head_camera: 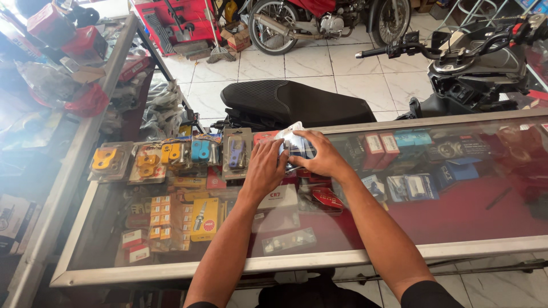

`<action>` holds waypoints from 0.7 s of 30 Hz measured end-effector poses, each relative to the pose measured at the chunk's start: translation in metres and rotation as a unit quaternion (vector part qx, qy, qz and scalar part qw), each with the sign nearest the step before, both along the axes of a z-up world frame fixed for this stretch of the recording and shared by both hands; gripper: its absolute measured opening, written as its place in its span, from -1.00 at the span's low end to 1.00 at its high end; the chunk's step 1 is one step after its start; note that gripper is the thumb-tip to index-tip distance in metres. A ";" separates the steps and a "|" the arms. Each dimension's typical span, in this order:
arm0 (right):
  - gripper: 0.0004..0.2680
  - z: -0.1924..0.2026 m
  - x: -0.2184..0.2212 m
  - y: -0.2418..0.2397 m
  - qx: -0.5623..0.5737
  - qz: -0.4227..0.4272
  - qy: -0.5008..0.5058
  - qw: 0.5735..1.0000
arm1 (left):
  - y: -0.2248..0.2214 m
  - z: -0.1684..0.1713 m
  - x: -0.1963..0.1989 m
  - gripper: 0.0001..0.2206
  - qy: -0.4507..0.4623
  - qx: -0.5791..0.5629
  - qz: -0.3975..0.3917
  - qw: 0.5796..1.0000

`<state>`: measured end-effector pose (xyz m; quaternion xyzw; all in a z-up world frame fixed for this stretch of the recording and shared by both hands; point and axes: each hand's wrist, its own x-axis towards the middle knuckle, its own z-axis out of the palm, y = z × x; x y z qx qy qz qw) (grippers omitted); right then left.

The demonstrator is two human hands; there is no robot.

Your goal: The person picks up packaged motorcycle components from a shelf, moves them to a glass display counter, and arranges them in a row.

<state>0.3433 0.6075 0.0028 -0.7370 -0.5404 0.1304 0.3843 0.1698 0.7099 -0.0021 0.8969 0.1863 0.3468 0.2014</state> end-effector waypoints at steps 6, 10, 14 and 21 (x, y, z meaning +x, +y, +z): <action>-0.40 0.005 0.004 -0.003 -0.030 -0.033 0.004 0.999 | -0.002 0.006 0.000 -0.62 -0.002 0.031 0.020 0.999; -0.40 0.010 0.011 -0.010 -0.001 -0.048 -0.017 0.999 | -0.005 0.012 -0.002 -0.60 -0.008 0.033 0.021 0.999; -0.44 0.020 0.013 -0.019 0.032 -0.059 -0.017 0.998 | -0.010 0.015 -0.003 -0.59 -0.017 0.044 0.021 0.999; -0.52 0.042 -0.018 -0.057 0.079 -0.095 -0.013 0.992 | -0.024 0.025 -0.005 -0.60 -0.041 0.053 -0.010 0.998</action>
